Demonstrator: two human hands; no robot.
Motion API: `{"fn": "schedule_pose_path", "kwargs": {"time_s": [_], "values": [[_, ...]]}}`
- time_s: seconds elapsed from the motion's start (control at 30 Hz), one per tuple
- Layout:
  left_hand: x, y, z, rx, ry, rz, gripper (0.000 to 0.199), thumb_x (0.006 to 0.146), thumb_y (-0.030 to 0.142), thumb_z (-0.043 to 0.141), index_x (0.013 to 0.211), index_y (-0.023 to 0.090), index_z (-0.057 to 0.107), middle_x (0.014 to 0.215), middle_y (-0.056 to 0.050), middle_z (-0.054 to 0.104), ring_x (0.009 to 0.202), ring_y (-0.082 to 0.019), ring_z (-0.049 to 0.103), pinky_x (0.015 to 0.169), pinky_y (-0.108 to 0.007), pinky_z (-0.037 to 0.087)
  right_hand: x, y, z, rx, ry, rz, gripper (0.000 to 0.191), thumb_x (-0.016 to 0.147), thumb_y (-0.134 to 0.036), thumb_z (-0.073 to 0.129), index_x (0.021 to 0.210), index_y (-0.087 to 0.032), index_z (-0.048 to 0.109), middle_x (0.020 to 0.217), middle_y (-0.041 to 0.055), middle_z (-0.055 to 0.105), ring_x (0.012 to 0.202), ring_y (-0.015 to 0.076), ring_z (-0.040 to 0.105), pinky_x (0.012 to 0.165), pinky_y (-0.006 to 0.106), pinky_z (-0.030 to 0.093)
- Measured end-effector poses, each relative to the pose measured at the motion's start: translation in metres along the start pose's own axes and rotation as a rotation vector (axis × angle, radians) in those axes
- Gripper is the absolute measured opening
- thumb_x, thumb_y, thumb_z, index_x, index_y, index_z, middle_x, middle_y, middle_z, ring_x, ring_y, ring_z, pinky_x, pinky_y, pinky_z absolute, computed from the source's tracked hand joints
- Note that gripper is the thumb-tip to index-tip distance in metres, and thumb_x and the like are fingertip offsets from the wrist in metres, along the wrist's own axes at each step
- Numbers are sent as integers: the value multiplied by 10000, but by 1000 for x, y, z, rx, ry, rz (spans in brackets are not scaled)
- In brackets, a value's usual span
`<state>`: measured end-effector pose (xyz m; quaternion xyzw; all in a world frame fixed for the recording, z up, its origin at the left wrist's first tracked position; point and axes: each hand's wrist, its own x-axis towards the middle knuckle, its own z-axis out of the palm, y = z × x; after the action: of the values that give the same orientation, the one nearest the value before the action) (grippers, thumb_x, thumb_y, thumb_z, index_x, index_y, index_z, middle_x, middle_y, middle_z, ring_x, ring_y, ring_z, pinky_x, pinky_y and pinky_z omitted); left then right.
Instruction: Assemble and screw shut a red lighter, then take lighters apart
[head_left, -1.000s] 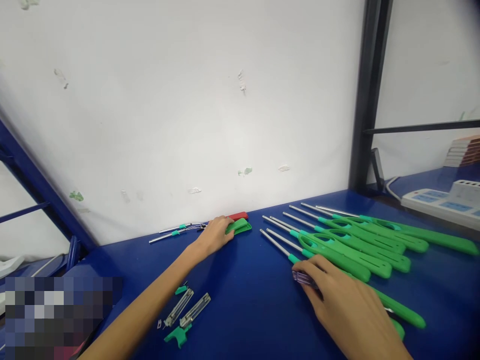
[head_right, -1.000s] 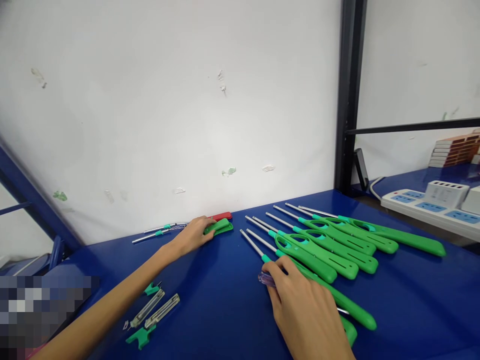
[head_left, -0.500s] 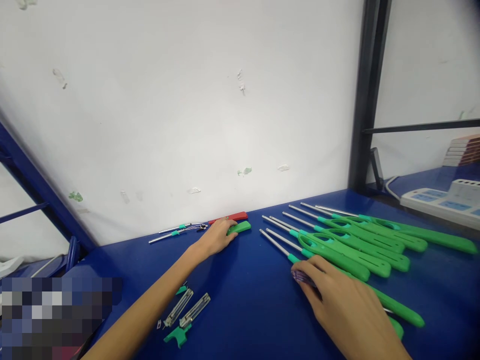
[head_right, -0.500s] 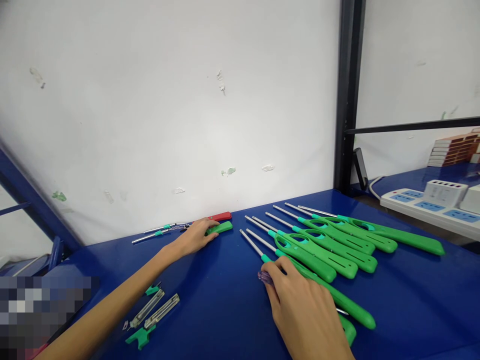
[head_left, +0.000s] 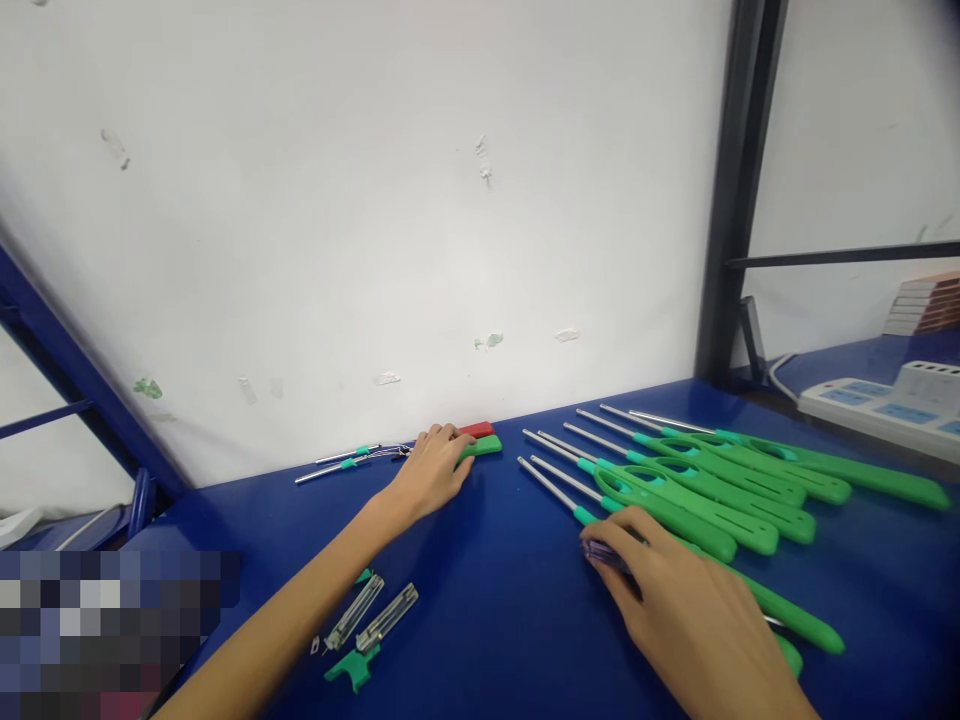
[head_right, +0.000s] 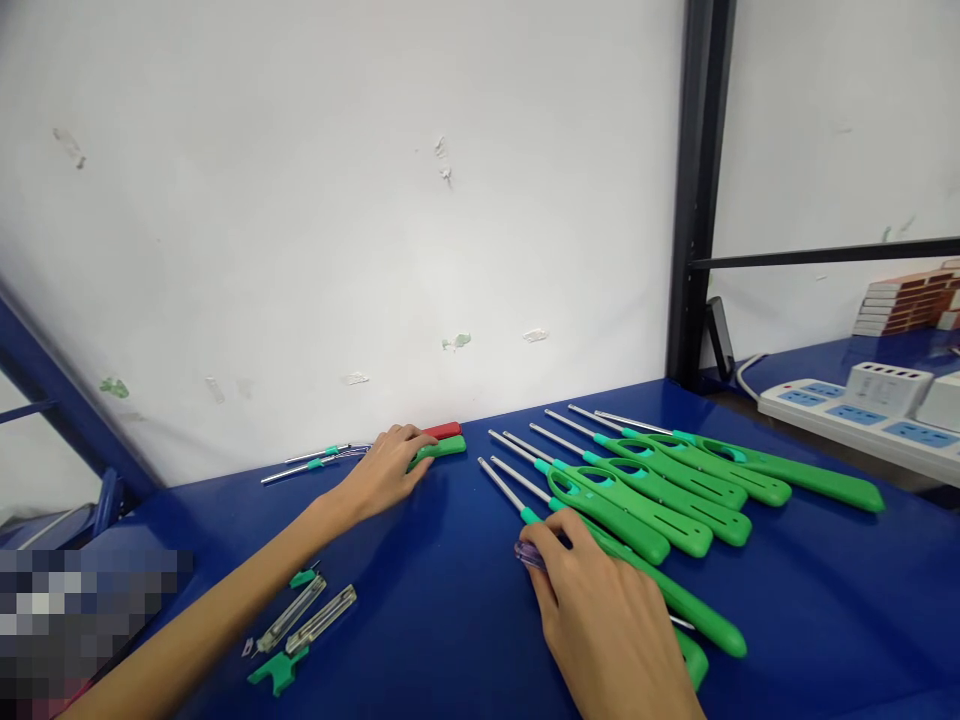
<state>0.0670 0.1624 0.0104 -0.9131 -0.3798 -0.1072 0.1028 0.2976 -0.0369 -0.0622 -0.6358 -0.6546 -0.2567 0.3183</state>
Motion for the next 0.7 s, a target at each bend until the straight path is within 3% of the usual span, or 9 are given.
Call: {"fn": "schedule_pose_path", "kwargs": {"time_s": [0.1,0.2,0.37,0.5,0.7], "values": [[-44,21,-24,9,5,40,301,1077,309,675,1353,189,681,1405,-117,674,1304,-305,655,1100,-561,555,-1,1,0,-16,-15,25,388,1114,-365,377,1021,-320,752,1049,-34,792,545,137,729,372,280,418],[-99,44,-38,15,-6,72,414,1129,267,487,1524,251,611,1532,-156,620,1459,-372,558,1145,-621,525,-2,1,0,-34,-26,39,341,1097,-353,429,1033,-329,763,1046,-46,822,619,175,772,428,288,492],[-168,56,-25,53,-9,99,599,1094,312,517,1686,314,420,1711,-173,454,1553,-487,449,1093,-741,529,-3,3,2,-48,-6,10,370,1084,-346,420,982,-310,774,1021,-52,832,565,184,758,402,314,510],[-184,41,-11,42,-33,22,564,1134,333,456,1695,352,395,1713,-131,458,1571,-450,432,1113,-739,515,-2,6,3,-46,6,-39,376,1085,-358,418,974,-289,771,1023,-46,828,593,195,776,366,327,518],[-188,8,-12,22,-59,-119,480,1165,331,383,1623,350,529,1637,-138,565,1570,-404,451,1199,-719,434,0,10,0,-7,-28,-119,398,1108,-394,416,983,-301,782,1058,-54,829,694,173,809,374,277,526]]}}
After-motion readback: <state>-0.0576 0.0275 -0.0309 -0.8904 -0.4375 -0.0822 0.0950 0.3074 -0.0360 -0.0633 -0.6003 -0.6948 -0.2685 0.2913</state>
